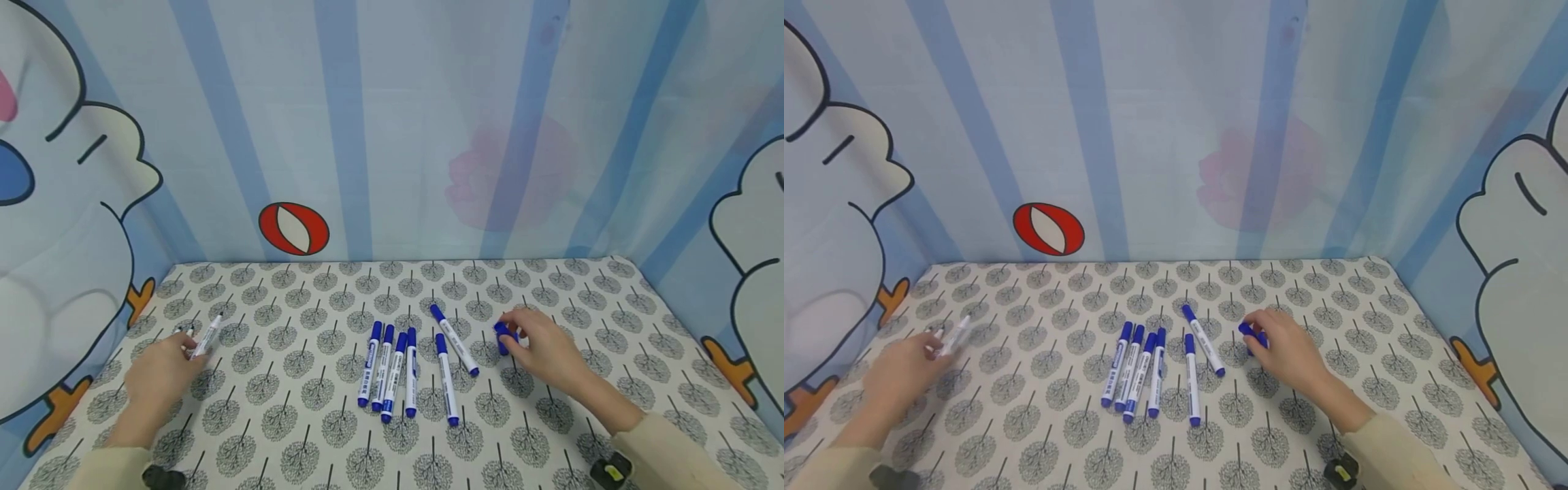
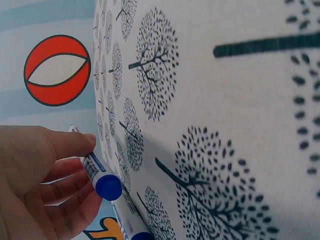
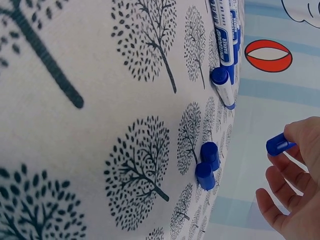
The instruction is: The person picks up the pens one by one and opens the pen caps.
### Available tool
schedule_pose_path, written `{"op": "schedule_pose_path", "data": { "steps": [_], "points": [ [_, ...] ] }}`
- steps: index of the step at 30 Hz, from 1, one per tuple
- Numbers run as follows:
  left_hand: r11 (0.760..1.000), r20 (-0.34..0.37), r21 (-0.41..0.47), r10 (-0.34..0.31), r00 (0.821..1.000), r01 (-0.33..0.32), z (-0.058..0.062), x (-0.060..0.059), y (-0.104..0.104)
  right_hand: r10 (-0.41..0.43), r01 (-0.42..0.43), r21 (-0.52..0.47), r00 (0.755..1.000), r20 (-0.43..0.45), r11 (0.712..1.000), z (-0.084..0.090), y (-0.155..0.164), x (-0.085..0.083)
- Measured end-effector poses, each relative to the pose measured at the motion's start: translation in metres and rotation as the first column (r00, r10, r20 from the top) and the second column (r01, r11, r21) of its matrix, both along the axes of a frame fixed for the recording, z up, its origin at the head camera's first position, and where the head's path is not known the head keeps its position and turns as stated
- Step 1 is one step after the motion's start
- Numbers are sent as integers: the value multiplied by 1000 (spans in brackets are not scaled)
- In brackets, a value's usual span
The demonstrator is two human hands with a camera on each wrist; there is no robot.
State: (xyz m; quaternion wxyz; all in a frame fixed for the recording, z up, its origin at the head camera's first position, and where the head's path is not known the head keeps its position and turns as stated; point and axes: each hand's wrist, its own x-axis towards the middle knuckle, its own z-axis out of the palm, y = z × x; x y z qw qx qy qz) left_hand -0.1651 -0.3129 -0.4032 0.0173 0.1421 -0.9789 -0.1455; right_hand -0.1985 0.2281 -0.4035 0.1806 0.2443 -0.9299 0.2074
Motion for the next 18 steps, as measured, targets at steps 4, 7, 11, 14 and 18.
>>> {"op": "schedule_pose_path", "data": {
  "steps": [4,7,11,14,18],
  "points": [
    [1000,11,8,21,1000,-21,1,2,-4,7,-7,1,1000,-5,1000,0,0,0],
    [999,36,7,33,999,-33,3,3,-6,11,-11,3,1000,-4,1000,-1,0,1],
    [999,70,3,53,996,-53,3,4,-10,14,-13,8,1000,-6,1000,-1,0,1],
    [998,81,-8,66,995,-66,1,4,-12,17,-17,10,1000,-10,1000,-1,-1,2],
    [997,93,-25,74,993,-72,-2,3,-14,17,-17,16,1000,-5,1000,-1,-2,2]
  ]
}}
